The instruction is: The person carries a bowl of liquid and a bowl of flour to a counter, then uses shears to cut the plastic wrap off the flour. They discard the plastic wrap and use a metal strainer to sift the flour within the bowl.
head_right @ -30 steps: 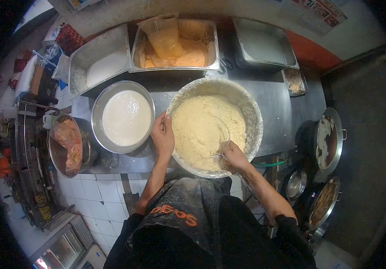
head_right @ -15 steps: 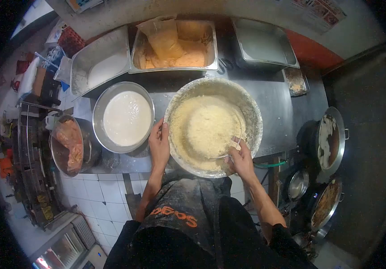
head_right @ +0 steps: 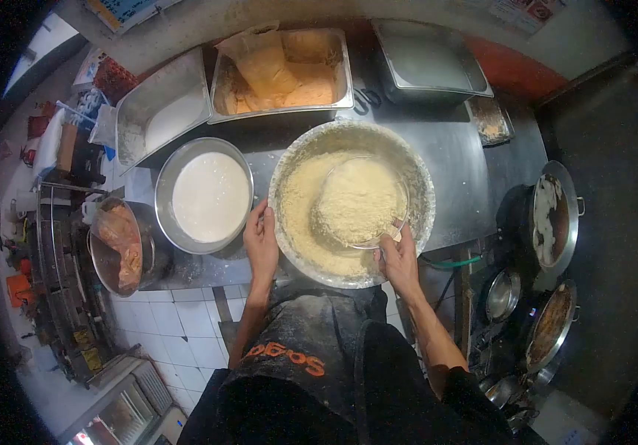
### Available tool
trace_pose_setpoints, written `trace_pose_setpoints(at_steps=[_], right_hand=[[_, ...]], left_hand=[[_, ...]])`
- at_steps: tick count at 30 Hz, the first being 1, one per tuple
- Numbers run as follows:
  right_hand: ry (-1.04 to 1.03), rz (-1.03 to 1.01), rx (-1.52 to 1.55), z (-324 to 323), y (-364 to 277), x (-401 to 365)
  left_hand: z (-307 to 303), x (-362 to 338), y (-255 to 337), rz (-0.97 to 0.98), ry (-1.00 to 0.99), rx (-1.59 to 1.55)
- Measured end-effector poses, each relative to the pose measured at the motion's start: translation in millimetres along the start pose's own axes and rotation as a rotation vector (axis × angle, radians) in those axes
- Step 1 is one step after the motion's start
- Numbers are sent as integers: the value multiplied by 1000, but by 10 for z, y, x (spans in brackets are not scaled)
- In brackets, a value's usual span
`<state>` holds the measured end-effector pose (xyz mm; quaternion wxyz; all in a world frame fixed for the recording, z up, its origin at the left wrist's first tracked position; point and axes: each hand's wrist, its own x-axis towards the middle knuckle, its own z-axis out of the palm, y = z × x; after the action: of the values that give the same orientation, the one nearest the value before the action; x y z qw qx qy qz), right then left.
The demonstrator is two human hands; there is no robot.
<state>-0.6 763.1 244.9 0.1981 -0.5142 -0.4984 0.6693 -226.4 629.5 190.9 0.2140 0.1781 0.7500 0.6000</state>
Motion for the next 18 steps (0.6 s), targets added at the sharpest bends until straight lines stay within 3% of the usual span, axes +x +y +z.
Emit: trace_pose_setpoints(at_steps=[7,9,13,16,18], right_hand=[[-21,-34,5,29,-67,-63],[-120,-10,-90,0,-139,-94],[-44,-22,49,17,-11,-39],[-199,37,-86,-5,-240,-109],[-108,28,-11,63,-163,-48]], left_hand=[[-66,-96,-134,3,8,6],[-74,-76,-192,26,39,49],[-148,-175,-162,-3,12,41],[-197,-158,-254,-40,24,57],[-212,-151,-235,-25,10,42]])
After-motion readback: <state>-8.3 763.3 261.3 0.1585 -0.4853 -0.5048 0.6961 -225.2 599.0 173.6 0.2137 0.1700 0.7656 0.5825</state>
